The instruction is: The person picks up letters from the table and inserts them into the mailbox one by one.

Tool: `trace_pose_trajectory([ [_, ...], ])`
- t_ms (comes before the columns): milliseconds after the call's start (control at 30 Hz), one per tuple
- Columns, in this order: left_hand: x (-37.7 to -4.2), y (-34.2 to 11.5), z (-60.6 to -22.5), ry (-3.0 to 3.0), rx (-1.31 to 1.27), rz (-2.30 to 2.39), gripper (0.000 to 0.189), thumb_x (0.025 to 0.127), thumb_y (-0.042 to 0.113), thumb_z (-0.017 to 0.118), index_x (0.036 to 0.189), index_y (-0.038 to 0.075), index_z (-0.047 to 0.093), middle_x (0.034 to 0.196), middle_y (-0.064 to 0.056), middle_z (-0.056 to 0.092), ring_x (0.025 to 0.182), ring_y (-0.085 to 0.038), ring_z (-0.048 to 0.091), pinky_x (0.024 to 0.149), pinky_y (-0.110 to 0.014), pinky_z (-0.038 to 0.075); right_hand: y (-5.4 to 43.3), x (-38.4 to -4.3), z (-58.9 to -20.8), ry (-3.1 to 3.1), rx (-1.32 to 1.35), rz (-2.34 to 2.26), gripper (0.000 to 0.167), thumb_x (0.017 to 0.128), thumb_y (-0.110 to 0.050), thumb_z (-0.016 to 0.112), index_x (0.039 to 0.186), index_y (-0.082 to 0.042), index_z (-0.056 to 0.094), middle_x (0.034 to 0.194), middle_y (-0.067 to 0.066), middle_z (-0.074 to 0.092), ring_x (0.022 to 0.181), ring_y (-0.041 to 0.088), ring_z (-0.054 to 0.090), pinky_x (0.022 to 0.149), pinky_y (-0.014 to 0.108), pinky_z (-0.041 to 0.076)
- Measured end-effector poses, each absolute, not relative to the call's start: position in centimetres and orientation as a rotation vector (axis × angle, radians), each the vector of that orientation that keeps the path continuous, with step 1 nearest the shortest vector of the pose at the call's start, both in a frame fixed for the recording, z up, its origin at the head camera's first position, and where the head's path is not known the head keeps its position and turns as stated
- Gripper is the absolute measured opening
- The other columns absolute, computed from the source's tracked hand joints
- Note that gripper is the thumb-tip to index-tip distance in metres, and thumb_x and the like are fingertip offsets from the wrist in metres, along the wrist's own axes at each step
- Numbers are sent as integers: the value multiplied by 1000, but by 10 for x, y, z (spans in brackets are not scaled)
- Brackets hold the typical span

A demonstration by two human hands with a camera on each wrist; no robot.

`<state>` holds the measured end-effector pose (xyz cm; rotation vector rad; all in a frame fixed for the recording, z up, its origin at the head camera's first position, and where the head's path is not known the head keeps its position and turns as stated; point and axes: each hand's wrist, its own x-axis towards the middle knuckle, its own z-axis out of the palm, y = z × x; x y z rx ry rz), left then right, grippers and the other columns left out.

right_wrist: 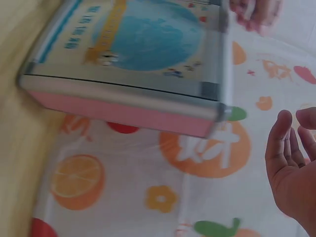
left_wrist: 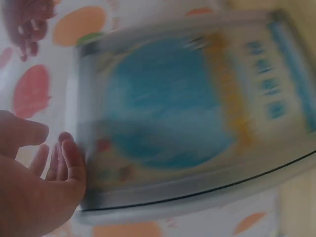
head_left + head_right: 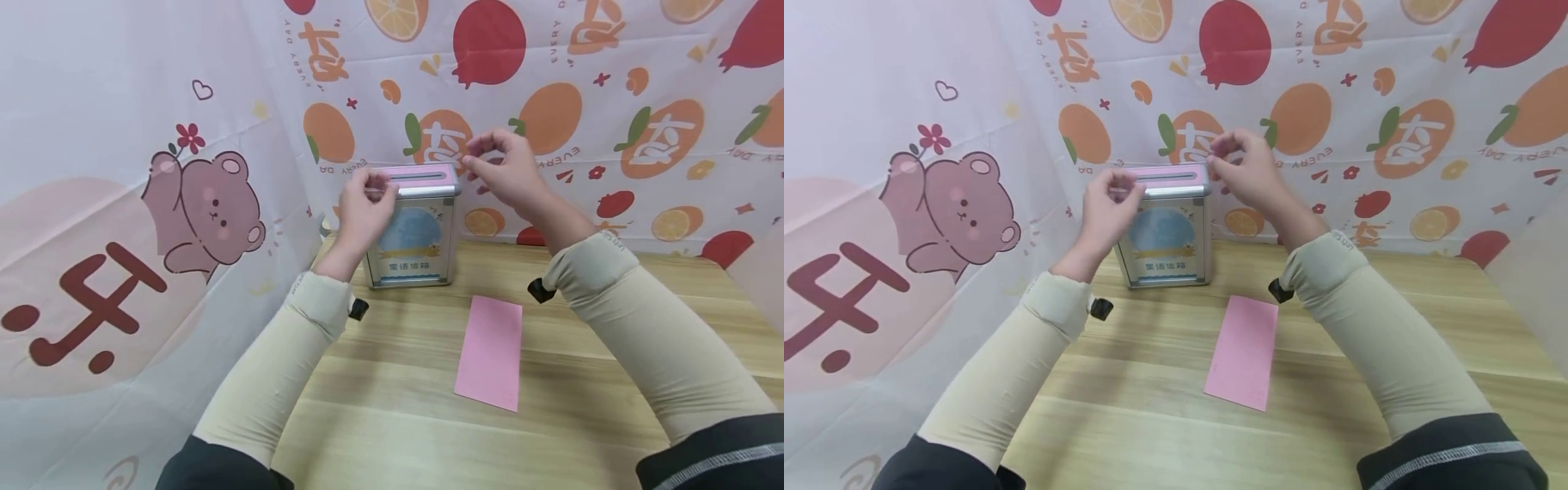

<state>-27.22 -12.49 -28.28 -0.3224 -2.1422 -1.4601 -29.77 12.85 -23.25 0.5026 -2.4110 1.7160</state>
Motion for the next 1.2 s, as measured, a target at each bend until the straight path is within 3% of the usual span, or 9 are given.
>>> trace_pose_trajectory([
  [167,-266,-110,-326,-2170,-386,-1505,14,99,7,70,110,-3,68,100,-13,68,85,-20,63,77,-22,55,139,-296,-268,-2403,490,1732,22,104,-18,69,122,-7,64,110,2,63,92,22,72,68,29,63],
  [400,-251,-86,-370,-2273,-465,-1567,18,99,7,71,112,-5,68,104,-14,68,88,-22,65,79,-23,56,152,-287,-308,-2372,445,1854,15,103,-9,67,116,-3,65,103,4,63,81,18,70,61,28,59],
  [600,-239,-76,-409,-2533,-434,-1600,14,99,13,73,106,1,70,99,-10,68,87,-19,64,80,-27,56,173,-269,-343,-2517,263,1882,24,104,-18,67,123,-3,63,104,4,62,82,17,68,67,29,62],
  [767,-226,-69,-434,-2755,-435,-1676,11,98,14,74,99,4,75,87,-6,70,75,-13,61,67,-25,52,196,-257,-378,-2733,1,1929,38,105,-33,66,130,-4,62,102,4,59,78,14,60,73,30,61],
  [900,-215,-62,-449,-2852,-372,-1743,17,97,20,77,96,3,76,82,-5,71,70,-13,61,62,-25,52,210,-251,-408,-2854,-133,1957,44,105,-34,64,131,1,65,99,3,63,76,12,59,69,28,59],
  [1033,-208,-57,-456,-2929,-305,-1755,28,96,26,79,101,0,73,84,-8,71,72,-16,66,65,-28,56,221,-245,-428,-2917,-155,1930,43,105,-31,62,124,8,69,90,2,67,69,9,58,63,26,56],
  [1200,-203,-52,-456,-3023,-287,-1729,33,96,30,80,103,-2,73,85,-11,75,71,-16,67,64,-27,54,236,-235,-444,-2996,-143,1844,39,106,-30,62,104,8,71,76,-1,64,60,7,53,57,26,53],
])
